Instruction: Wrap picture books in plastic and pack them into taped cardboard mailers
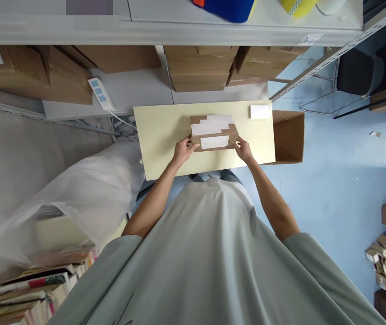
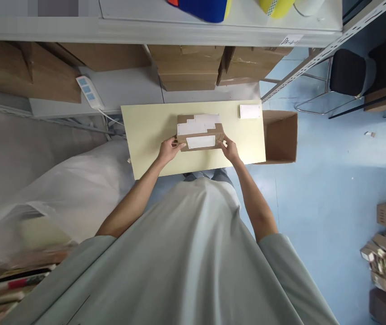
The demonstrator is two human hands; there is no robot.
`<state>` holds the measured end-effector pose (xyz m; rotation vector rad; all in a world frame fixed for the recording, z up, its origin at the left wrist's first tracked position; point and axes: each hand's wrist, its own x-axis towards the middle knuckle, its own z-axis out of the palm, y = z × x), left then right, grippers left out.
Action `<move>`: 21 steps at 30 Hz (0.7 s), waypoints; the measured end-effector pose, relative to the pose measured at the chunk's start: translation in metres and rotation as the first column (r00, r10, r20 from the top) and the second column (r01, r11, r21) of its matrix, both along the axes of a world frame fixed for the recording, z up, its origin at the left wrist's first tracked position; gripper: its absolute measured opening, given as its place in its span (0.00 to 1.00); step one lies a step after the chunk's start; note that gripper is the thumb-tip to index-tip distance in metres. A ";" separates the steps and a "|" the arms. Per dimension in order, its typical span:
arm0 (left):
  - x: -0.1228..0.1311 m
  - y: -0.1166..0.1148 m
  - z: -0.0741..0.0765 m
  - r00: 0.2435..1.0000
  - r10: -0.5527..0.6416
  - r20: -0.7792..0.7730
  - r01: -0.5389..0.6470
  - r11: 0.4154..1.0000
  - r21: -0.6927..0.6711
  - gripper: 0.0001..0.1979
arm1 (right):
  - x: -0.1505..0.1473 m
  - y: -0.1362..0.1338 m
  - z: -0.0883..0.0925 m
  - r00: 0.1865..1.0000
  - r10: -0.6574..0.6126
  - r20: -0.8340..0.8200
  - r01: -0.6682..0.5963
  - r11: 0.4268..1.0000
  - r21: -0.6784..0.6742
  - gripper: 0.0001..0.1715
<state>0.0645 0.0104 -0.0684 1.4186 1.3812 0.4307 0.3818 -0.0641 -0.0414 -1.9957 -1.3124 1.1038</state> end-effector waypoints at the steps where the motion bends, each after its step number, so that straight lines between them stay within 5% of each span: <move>1: 0.003 -0.007 -0.002 1.000 0.017 -0.021 -0.018 1.000 -0.019 0.27 | 0.006 -0.003 -0.006 0.999 0.034 -0.027 -0.034 0.999 0.014 0.31; 6: 0.027 -0.041 -0.010 0.985 0.136 -0.104 -0.145 0.985 -0.089 0.32 | 0.033 -0.022 -0.028 0.997 0.056 -0.054 -0.063 0.989 -0.132 0.37; 10: 0.046 -0.049 -0.014 0.956 0.166 -0.241 -0.190 0.979 -0.080 0.35 | 0.055 -0.029 -0.034 0.979 0.204 -0.017 -0.203 0.960 -0.192 0.42; 15: 0.055 -0.042 -0.010 0.896 0.270 -0.352 -0.291 0.957 -0.006 0.42 | 0.100 -0.017 -0.046 0.933 0.358 0.036 -0.351 0.927 -0.130 0.38; 21: 0.087 -0.010 0.006 0.781 0.504 -0.370 -0.422 0.861 0.282 0.40 | 0.185 0.023 -0.069 0.960 0.241 0.143 -0.254 0.964 0.083 0.29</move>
